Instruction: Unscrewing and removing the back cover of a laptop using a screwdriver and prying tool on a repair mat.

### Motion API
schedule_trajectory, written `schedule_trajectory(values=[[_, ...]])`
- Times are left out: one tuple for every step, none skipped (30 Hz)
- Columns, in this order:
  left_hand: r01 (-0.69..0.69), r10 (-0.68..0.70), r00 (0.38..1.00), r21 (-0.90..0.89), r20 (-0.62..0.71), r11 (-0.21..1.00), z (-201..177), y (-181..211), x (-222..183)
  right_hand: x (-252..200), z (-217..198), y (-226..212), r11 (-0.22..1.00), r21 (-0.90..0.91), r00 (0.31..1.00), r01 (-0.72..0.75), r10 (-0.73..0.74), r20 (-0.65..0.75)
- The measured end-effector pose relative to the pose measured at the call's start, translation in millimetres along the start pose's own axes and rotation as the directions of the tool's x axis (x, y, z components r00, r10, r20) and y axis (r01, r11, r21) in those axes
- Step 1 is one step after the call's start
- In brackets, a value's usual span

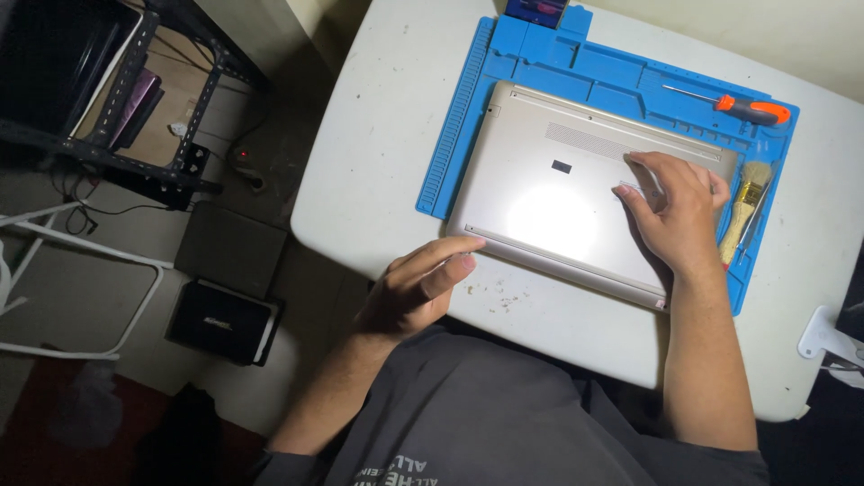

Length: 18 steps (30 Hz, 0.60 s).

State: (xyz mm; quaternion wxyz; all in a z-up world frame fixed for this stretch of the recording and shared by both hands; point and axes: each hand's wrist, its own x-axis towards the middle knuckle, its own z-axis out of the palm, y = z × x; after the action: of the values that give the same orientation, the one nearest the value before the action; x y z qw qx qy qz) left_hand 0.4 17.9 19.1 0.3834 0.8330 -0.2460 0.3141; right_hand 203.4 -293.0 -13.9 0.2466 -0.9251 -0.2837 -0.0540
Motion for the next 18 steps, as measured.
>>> schedule_trajectory(values=[[0.000,0.000,1.000,-0.002,0.001,1.000,3,-2,0,0,0,1,1.000,0.000,1.000,-0.002,0.002,0.000],[-0.011,0.017,0.998,0.091,-0.068,0.996,5,-3,0,0,1,2,1.000,-0.004,1.000,0.002,-0.002,-0.001],[-0.016,0.041,0.990,0.183,-0.136,0.983,8,-5,-1,0,1,2,1.000,-0.007,1.000,0.005,-0.005,-0.002],[-0.014,0.039,0.990,0.182,-0.134,0.983,9,-6,0,0,0,1,1.000,-0.007,1.000,0.004,-0.004,0.000],[-0.012,0.047,0.986,0.215,-0.162,0.977,10,-7,0,1,-1,0,1.000,-0.003,1.000,0.007,-0.007,0.002],[-0.007,0.055,0.981,0.246,-0.188,0.969,11,-7,0,0,-2,-1,1.000,0.000,1.000,0.009,-0.009,0.005],[-0.004,0.051,0.981,0.244,-0.186,0.970,7,-4,2,0,-1,-1,1.000,0.001,1.000,0.005,-0.005,0.009],[-0.025,0.045,0.992,0.168,-0.122,0.986,3,-2,6,0,-1,0,1.000,0.003,1.000,0.012,-0.012,0.004],[-0.040,0.045,0.997,0.089,-0.057,0.995,-1,0,10,0,0,1,1.000,0.004,1.000,0.019,-0.019,-0.001],[-0.038,0.043,0.998,0.085,-0.055,0.996,-2,1,8,0,0,1,1.000,0.004,1.000,0.015,-0.015,0.001],[-0.019,0.019,1.000,0.012,-0.020,1.000,-3,2,6,-1,0,1,1.000,0.004,1.000,0.015,-0.015,0.000],[0.000,0.001,1.000,-0.060,0.016,0.998,-4,3,4,0,0,2,1.000,0.004,1.000,0.016,-0.016,-0.004],[-0.001,0.002,1.000,-0.062,0.018,0.998,-4,2,2,0,0,2,1.000,0.003,1.000,0.013,-0.013,-0.005],[-0.002,0.002,1.000,-0.019,0.011,1.000,-4,2,-1,0,0,2,1.000,0.000,1.000,0.017,-0.017,-0.002],[-0.002,0.002,1.000,0.024,0.004,1.000,-4,1,-5,0,0,2,1.000,-0.003,1.000,0.021,-0.021,0.000],[0.001,-0.001,1.000,0.021,0.005,1.000,-4,2,-4,0,-1,2,1.000,-0.003,1.000,0.018,-0.018,0.003],[0.013,-0.012,0.999,0.024,-0.033,1.000,-3,3,-3,-1,-1,1,1.000,-0.001,1.000,0.021,-0.021,0.002],[0.024,-0.022,0.997,0.029,-0.073,0.999,-3,3,-2,0,-1,0,1.000,0.002,1.000,0.026,-0.026,-0.002]])
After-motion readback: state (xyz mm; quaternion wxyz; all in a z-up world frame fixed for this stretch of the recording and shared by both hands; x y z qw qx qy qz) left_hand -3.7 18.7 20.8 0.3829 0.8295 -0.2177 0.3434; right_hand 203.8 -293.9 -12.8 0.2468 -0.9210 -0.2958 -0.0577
